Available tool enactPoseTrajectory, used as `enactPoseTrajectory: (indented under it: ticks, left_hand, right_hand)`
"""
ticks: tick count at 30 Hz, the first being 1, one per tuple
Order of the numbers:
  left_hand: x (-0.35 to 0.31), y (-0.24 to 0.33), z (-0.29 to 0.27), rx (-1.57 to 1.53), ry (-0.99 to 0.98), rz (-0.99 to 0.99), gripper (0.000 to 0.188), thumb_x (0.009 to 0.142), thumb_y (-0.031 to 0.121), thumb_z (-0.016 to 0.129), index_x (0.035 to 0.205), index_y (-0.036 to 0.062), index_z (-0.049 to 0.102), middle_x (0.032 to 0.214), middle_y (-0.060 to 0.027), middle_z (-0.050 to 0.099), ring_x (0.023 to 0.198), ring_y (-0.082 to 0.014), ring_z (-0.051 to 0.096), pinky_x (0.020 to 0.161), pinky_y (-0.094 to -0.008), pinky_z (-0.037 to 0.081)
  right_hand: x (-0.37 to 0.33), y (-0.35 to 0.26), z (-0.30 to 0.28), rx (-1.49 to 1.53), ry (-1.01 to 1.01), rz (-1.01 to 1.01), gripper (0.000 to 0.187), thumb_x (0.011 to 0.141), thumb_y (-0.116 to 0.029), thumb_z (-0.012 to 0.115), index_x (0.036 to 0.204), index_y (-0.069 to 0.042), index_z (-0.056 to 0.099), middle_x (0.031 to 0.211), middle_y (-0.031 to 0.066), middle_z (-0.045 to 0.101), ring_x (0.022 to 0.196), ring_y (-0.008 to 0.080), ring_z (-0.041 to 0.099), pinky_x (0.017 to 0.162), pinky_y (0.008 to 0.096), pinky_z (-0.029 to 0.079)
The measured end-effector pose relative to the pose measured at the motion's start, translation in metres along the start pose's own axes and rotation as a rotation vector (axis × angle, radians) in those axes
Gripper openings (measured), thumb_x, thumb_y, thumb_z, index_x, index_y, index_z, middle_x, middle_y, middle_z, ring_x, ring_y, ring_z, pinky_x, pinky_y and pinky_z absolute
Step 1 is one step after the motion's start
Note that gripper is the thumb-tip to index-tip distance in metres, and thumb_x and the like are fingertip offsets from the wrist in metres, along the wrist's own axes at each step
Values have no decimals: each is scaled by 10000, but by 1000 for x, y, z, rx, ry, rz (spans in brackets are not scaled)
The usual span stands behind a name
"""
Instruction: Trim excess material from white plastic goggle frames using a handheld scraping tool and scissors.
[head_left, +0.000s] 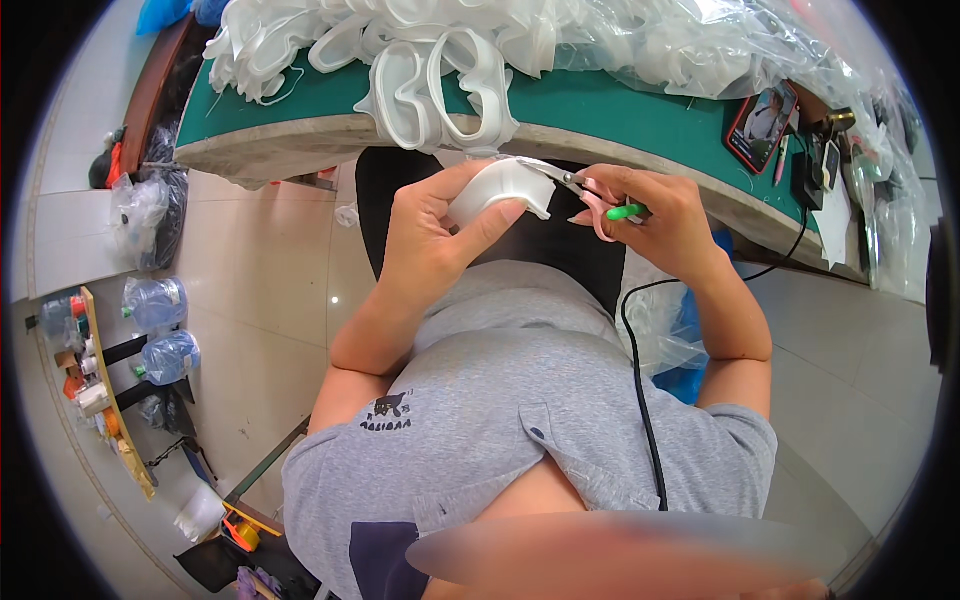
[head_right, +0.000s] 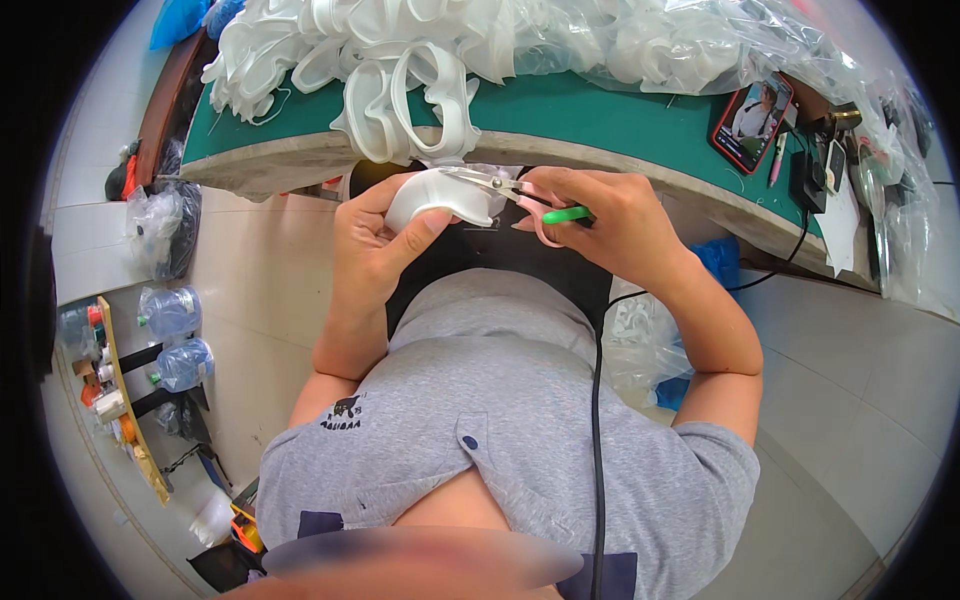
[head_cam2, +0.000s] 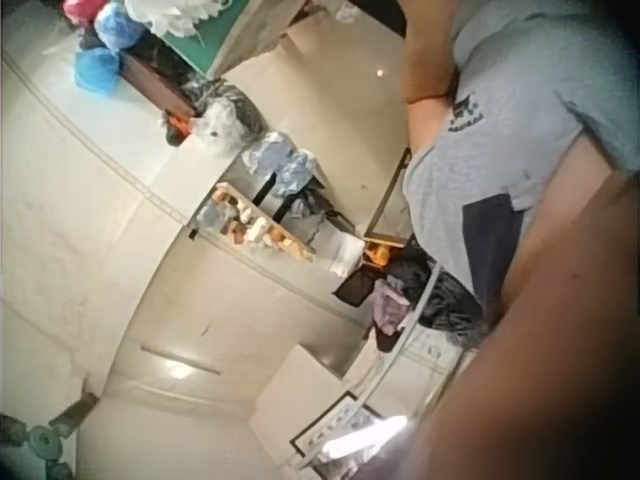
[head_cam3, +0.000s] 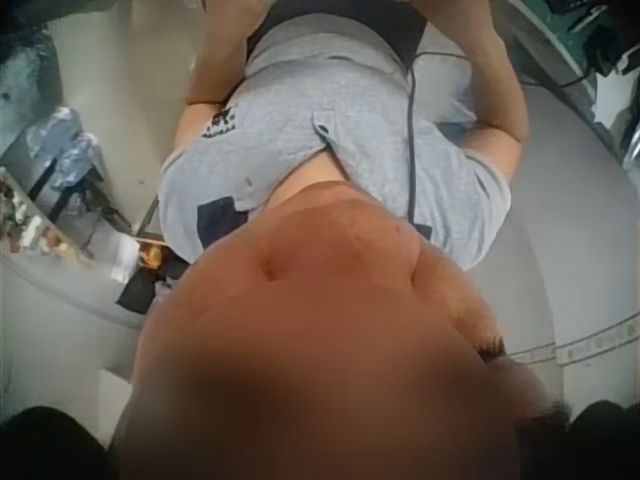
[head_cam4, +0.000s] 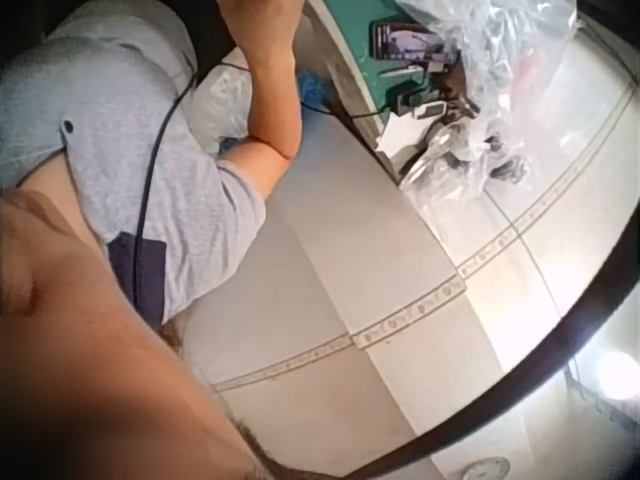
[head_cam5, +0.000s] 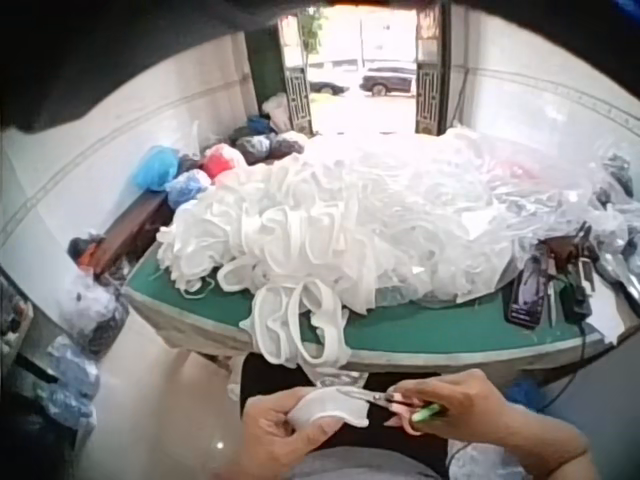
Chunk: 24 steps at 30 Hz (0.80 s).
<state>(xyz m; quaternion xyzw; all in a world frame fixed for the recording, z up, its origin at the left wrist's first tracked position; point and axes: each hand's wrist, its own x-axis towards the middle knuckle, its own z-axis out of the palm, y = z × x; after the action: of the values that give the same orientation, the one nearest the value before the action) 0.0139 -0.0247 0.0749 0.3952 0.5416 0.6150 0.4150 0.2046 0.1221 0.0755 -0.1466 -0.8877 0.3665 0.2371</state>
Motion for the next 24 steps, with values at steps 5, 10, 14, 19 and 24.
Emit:
enactPoseTrajectory:
  ticks: [5, 10, 14, 19, 24]
  left_hand:
    - [-1, 1, 1, 0, -36, 0, 275, 818, 100, 698, 1066, -7, 649, 878, -17, 661, 758, -36, 566, 649, -180, 448]
    - [0, 4, -4, 41, -99, -72, 252, 816, 88, 690, 1037, -23, 641, 896, -33, 651, 817, -64, 575, 719, -195, 437]
    - [0, 11, -3, 27, -150, -128, 250, 804, 101, 694, 1020, -16, 647, 883, -24, 648, 811, -57, 569, 721, -191, 427]
    - [-1, 12, -3, 38, -154, -137, 251, 801, 103, 692, 1018, -14, 648, 882, -24, 648, 817, -62, 570, 731, -197, 427]
    - [0, 13, -2, 31, -152, -141, 261, 803, 103, 685, 1028, -22, 645, 890, -37, 654, 821, -78, 585, 735, -206, 439]
  right_hand:
    - [0, -1, -5, -6, -39, -30, 360, 691, 79, 687, 1043, 14, 639, 815, 99, 676, 720, 154, 686, 622, 236, 536]
    - [0, -1, -9, 43, -113, 33, 284, 747, 61, 681, 1026, 39, 632, 825, 111, 673, 746, 188, 701, 593, 222, 537]
    - [-3, 0, -12, 54, -124, 32, 283, 746, 58, 684, 1024, 35, 634, 832, 117, 671, 741, 190, 702, 597, 222, 537]
    - [-1, -4, -15, 74, -161, 42, 289, 740, 54, 688, 1024, 26, 639, 826, 111, 668, 737, 187, 701, 617, 231, 539]
    - [0, -5, -18, 44, -179, 27, 308, 730, 49, 693, 1031, 22, 640, 817, 109, 668, 737, 183, 699, 628, 239, 543]
